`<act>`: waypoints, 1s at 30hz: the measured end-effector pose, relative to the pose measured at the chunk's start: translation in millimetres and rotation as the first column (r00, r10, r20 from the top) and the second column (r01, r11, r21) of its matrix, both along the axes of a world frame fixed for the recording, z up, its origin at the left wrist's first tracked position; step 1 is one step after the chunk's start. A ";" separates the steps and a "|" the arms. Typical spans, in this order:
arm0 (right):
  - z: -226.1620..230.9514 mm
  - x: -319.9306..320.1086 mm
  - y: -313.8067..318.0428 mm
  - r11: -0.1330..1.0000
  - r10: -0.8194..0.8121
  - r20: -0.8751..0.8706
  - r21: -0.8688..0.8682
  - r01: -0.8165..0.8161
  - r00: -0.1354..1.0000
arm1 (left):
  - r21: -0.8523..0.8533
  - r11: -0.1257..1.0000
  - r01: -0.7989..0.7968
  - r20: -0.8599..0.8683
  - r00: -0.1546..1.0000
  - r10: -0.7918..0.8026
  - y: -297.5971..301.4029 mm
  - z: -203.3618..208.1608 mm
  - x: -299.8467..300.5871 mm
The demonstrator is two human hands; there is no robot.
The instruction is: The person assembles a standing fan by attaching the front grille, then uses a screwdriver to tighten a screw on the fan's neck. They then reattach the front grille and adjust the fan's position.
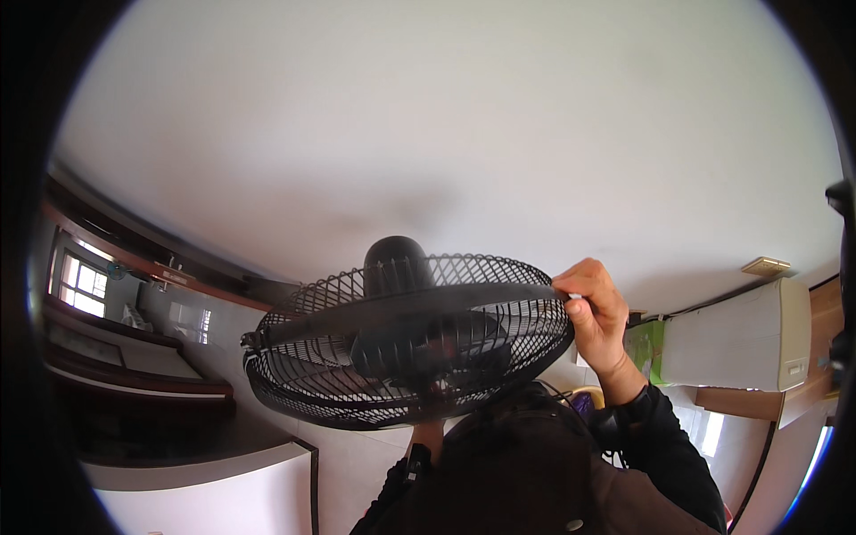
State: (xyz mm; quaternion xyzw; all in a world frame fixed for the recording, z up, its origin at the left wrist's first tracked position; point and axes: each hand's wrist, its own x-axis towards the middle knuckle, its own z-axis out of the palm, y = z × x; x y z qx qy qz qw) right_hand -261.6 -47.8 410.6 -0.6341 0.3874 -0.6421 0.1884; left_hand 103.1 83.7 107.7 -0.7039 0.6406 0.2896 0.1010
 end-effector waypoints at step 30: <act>-104.8 1.4 11.0 0.909 -0.196 0.228 0.408 0.089 0.954 | -0.021 0.995 0.094 0.031 0.995 -0.093 -20.5 11.6 -9.7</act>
